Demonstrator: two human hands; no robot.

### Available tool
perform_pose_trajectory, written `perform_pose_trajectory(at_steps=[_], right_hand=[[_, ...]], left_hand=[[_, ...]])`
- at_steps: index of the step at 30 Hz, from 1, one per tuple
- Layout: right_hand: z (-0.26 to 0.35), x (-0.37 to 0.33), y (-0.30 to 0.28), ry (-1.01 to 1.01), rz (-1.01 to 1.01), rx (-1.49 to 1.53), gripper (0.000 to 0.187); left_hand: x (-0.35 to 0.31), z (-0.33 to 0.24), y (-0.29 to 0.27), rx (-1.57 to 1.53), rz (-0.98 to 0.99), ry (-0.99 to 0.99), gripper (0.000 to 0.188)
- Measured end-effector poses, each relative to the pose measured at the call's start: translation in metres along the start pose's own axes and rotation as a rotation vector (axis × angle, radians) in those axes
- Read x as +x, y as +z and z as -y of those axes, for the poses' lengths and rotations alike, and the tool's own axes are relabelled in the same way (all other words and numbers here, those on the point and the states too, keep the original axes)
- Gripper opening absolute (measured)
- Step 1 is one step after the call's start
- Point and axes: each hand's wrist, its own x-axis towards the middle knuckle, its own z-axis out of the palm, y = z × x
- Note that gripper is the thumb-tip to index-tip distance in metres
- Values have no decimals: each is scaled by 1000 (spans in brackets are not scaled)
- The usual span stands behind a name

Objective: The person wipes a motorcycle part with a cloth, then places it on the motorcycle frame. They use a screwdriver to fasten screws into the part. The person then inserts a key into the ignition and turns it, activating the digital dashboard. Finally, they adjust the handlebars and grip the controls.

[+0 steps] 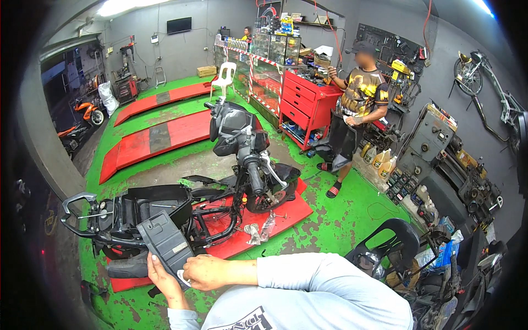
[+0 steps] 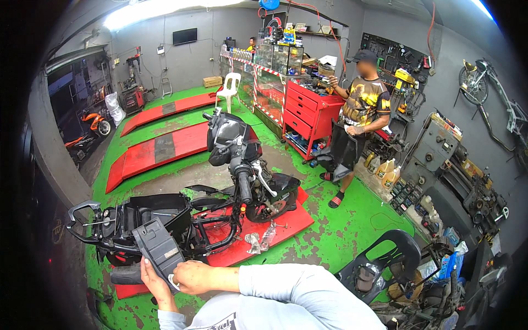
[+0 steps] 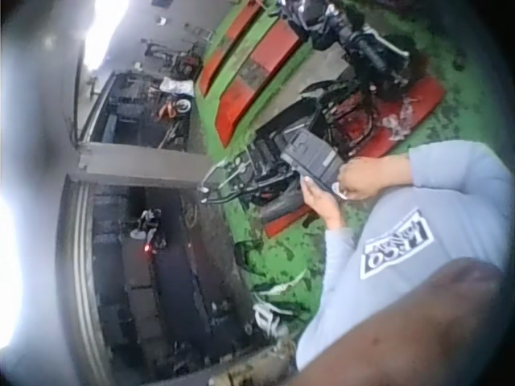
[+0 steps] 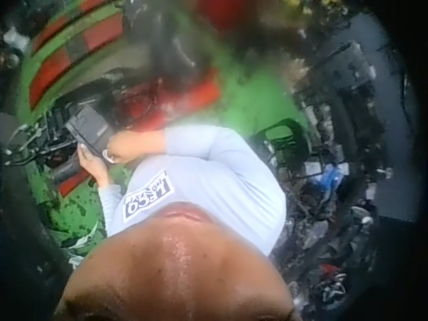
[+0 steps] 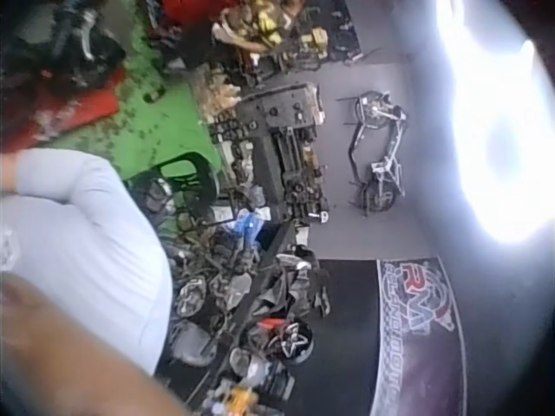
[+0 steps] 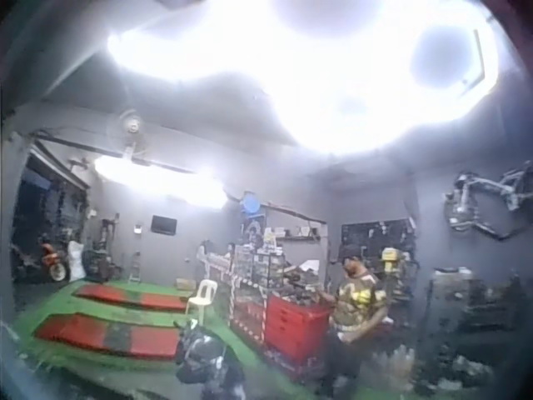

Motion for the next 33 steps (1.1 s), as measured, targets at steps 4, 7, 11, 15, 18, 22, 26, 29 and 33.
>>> perform_pose_trajectory(at_steps=[4,7,11,15,18,22,26,29,33], right_hand=[[2,-4,0,11,-1,-89,19],[2,-9,-6,-7,-48,-76,20],[-41,-31,-10,159,15,-307,24],[-78,-67,-33,495,64,-229,32],[-85,-86,-34,574,-111,-106,44],[-89,-87,-23,607,-212,-48,52],[-85,-89,-2,525,-334,9,47],[-87,-90,7,450,-425,18,44],[-83,-89,3,419,-500,105,41]], left_hand=[[2,11,-4,149,-41,52,48],[4,16,-8,140,-4,79,50],[22,12,-28,104,-113,110,52],[52,-1,-85,58,-226,77,54],[39,-4,-87,75,-238,57,53],[27,13,-80,135,-154,71,46],[14,14,-64,45,-97,24,42],[12,13,-60,54,-110,24,40],[13,13,-67,75,-92,55,35]])
